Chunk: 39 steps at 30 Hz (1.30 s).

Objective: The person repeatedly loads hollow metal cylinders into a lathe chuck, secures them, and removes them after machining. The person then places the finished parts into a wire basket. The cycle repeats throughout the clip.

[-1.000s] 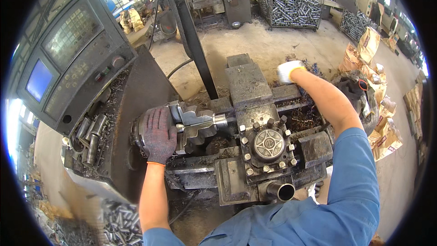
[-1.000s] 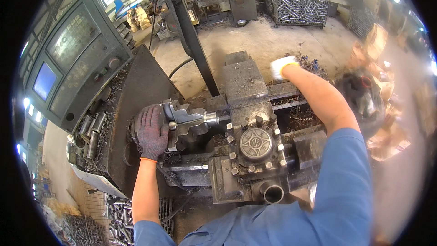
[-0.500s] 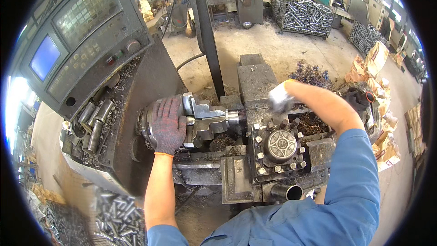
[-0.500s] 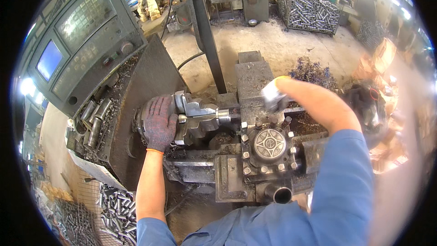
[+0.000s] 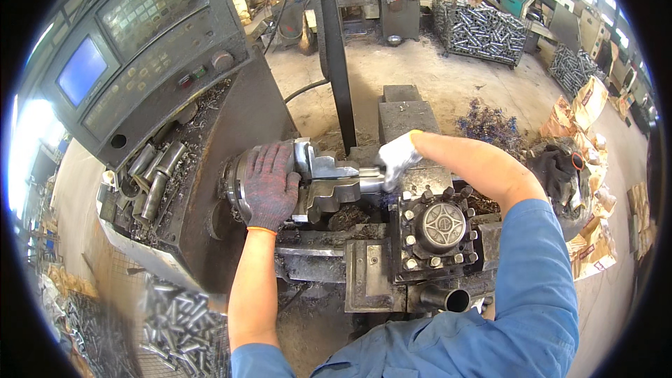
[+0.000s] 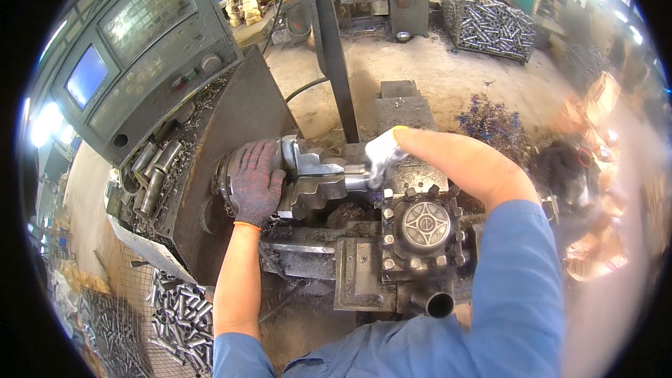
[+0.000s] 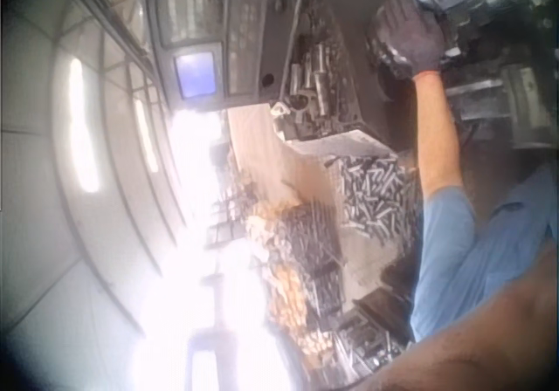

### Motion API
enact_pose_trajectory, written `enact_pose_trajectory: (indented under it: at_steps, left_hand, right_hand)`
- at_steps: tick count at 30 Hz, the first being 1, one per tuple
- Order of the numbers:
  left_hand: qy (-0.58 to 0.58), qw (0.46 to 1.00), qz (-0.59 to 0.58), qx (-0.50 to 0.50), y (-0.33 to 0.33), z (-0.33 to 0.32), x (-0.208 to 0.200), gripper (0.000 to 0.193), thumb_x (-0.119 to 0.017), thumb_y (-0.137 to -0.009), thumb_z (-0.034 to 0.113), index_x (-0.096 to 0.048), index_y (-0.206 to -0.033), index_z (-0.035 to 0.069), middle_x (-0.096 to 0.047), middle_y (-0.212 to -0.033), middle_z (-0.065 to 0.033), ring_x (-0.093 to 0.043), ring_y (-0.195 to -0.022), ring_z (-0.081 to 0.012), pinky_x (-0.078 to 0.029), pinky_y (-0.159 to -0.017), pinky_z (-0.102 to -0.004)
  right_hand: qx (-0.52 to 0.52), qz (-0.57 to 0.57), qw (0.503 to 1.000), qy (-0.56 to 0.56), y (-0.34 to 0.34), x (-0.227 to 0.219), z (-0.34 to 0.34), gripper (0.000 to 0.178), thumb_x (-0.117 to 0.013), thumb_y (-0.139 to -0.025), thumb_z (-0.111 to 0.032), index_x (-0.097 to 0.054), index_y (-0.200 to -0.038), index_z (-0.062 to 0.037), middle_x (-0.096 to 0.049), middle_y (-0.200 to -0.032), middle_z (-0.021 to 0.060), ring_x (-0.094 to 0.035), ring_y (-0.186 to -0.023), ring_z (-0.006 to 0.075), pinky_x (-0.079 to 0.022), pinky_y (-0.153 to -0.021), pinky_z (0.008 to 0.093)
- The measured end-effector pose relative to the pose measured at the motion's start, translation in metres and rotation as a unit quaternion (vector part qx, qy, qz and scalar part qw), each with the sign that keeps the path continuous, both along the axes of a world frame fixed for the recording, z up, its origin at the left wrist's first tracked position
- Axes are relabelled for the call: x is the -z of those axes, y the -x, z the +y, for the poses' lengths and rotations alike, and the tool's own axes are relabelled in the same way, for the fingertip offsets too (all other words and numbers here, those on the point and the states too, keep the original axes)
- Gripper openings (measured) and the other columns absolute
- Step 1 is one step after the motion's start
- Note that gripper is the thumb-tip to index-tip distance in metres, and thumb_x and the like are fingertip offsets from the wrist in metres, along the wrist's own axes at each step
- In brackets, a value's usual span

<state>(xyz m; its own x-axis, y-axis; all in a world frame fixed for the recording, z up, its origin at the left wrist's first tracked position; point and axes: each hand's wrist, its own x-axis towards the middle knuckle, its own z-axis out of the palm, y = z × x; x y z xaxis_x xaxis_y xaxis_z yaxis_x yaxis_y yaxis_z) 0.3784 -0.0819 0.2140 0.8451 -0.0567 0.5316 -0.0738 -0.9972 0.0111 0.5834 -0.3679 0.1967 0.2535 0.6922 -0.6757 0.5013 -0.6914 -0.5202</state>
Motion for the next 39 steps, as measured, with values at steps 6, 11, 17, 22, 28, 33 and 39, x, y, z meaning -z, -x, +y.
enact_pose_trajectory:
  at_steps: [6,11,17,22,28,33,39]
  left_hand:
    - [0.013,1.000,-0.018,0.016,-0.001,-0.001,-0.001,0.066,-0.071,-0.088,0.025,-0.058,-0.150,0.008,-0.058,-0.154,-0.0183,-0.049,-0.148,-0.0375,-0.029,-0.131,-0.0546]
    - [-0.005,1.000,0.003,0.017,-0.001,0.000,-0.004,0.067,-0.072,-0.087,0.023,-0.057,-0.150,0.005,-0.057,-0.154,-0.0199,-0.048,-0.147,-0.0406,-0.031,-0.129,-0.0528]
    - [0.008,1.000,0.008,-0.004,-0.004,-0.001,0.006,0.067,-0.069,-0.090,0.024,-0.054,-0.152,0.004,-0.057,-0.155,-0.0191,-0.047,-0.148,-0.0401,-0.031,-0.129,-0.0522]
    - [0.000,0.998,0.065,-0.023,-0.003,-0.001,-0.014,0.068,-0.070,-0.090,0.027,-0.053,-0.152,0.004,-0.057,-0.154,-0.0198,-0.047,-0.147,-0.0403,-0.031,-0.128,-0.0514]
    - [0.390,0.881,0.047,0.265,0.054,-0.099,-0.053,0.085,-0.080,-0.091,0.017,-0.036,-0.163,0.005,-0.058,-0.151,-0.0192,-0.059,-0.136,-0.0320,-0.046,-0.118,-0.0450]
    - [0.752,0.581,0.150,0.272,0.136,-0.147,0.013,0.083,-0.082,-0.091,0.013,-0.038,-0.160,0.003,-0.065,-0.141,-0.0193,-0.070,-0.119,-0.0302,-0.056,-0.103,-0.0414]
    - [0.186,0.945,0.223,0.148,0.248,-0.025,0.193,0.039,-0.074,-0.090,0.019,-0.070,-0.127,0.008,-0.075,-0.100,-0.0193,-0.072,-0.095,-0.0437,-0.058,-0.084,-0.0527]
  right_hand:
    - [-0.060,-0.097,0.993,-0.028,0.014,-0.005,0.016,0.053,-0.089,-0.076,-0.051,-0.081,-0.092,-0.0002,-0.078,-0.087,0.0110,-0.068,-0.073,0.0254,-0.054,-0.070,0.0415]
    - [-0.085,-0.292,0.952,0.013,0.007,-0.019,-0.067,0.074,-0.087,-0.070,-0.052,-0.070,-0.123,-0.0033,-0.078,-0.101,0.0205,-0.076,-0.089,0.0335,-0.060,-0.081,0.0457]
    - [0.428,-0.120,0.780,-0.441,0.035,-0.052,-0.201,0.068,-0.091,-0.078,-0.027,-0.062,-0.133,-0.0002,-0.073,-0.109,0.0106,-0.071,-0.093,0.0182,-0.059,-0.085,0.0344]
    - [0.431,-0.240,0.684,-0.537,0.083,-0.136,-0.173,0.067,-0.093,-0.081,-0.025,-0.061,-0.136,-0.0052,-0.074,-0.108,0.0056,-0.071,-0.093,0.0136,-0.060,-0.087,0.0336]
    - [0.345,0.064,0.635,-0.688,0.221,-0.166,-0.090,0.058,-0.086,-0.085,-0.019,-0.062,-0.134,0.0011,-0.075,-0.113,0.0116,-0.073,-0.100,0.0201,-0.062,-0.091,0.0391]
    - [0.437,0.128,0.595,-0.662,0.320,-0.121,-0.013,0.054,-0.092,-0.083,-0.016,-0.065,-0.127,-0.0006,-0.076,-0.111,0.0094,-0.074,-0.099,0.0172,-0.062,-0.090,0.0363]
    - [0.544,0.059,0.637,-0.544,0.371,-0.070,0.019,0.069,-0.095,-0.076,-0.022,-0.061,-0.134,-0.0032,-0.073,-0.116,0.0080,-0.070,-0.103,0.0160,-0.058,-0.092,0.0352]
